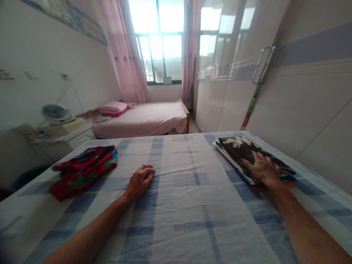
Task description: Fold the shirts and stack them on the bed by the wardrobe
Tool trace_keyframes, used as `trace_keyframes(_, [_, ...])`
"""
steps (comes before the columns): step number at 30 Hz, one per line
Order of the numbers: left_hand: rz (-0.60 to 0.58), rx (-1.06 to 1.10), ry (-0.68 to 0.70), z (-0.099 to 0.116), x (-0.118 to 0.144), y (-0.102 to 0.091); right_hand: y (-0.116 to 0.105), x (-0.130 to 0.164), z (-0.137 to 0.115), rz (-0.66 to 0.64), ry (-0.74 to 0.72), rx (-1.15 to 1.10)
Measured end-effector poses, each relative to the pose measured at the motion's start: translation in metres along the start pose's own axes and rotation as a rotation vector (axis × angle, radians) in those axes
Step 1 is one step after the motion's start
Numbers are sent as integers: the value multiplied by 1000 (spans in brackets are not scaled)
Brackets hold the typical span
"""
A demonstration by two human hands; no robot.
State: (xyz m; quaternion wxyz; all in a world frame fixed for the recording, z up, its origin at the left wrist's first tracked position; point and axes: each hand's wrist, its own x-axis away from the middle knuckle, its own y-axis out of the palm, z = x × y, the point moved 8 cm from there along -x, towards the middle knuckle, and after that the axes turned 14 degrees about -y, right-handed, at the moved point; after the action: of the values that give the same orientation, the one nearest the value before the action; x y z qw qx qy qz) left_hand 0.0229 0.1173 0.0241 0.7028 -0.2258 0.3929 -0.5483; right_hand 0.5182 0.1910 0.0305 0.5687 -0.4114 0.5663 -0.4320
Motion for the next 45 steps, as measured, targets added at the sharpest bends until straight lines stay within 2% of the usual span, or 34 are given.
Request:
trace_keyframes(3, [2,5,-2,-1,-1,0,10,2,6,-24,3,-43])
trace_keyframes(6, [-7,0,-8,-2,-2,2,2,3,2,-22,34,-53])
trace_keyframes(8, [-15,0,-8,-2,-2,4,-9,6,-15,7,40,-45])
trace_keyframes(10, [-17,0,-8,-3,-3,4,-19,11,-50,57,-38,-34])
trace_keyframes(14, [-18,3,-8,-2,-3,3,-24,38,-161,98,-401,-106])
trace_keyframes(15, [-18,5,-7,-2,-2,3,-23,49,-189,81,-486,-166])
trace_keyframes(17, [-19,7,-4,-2,-2,2,-16,73,-245,-41,-685,-318])
trace_keyframes(19, [-17,5,-2,-1,-1,2,-16,94,-282,-74,-802,-408])
trace_keyframes(21, [-15,-1,-3,-1,-1,2,-20,107,-301,-66,-880,-445])
trace_keyframes(24, [-17,-13,-8,-2,-1,4,-24,112,-305,-65,-925,-469])
trace_keyframes(29, [-16,1,-9,-2,-2,5,-26,107,-294,-35,-884,-473])
trace_keyframes(36, [-20,4,-15,0,-1,4,-31,109,-298,9,-884,-475])
trace_keyframes(45, [-8,-3,0,1,-1,3,-32,108,-299,-5,-853,-464])
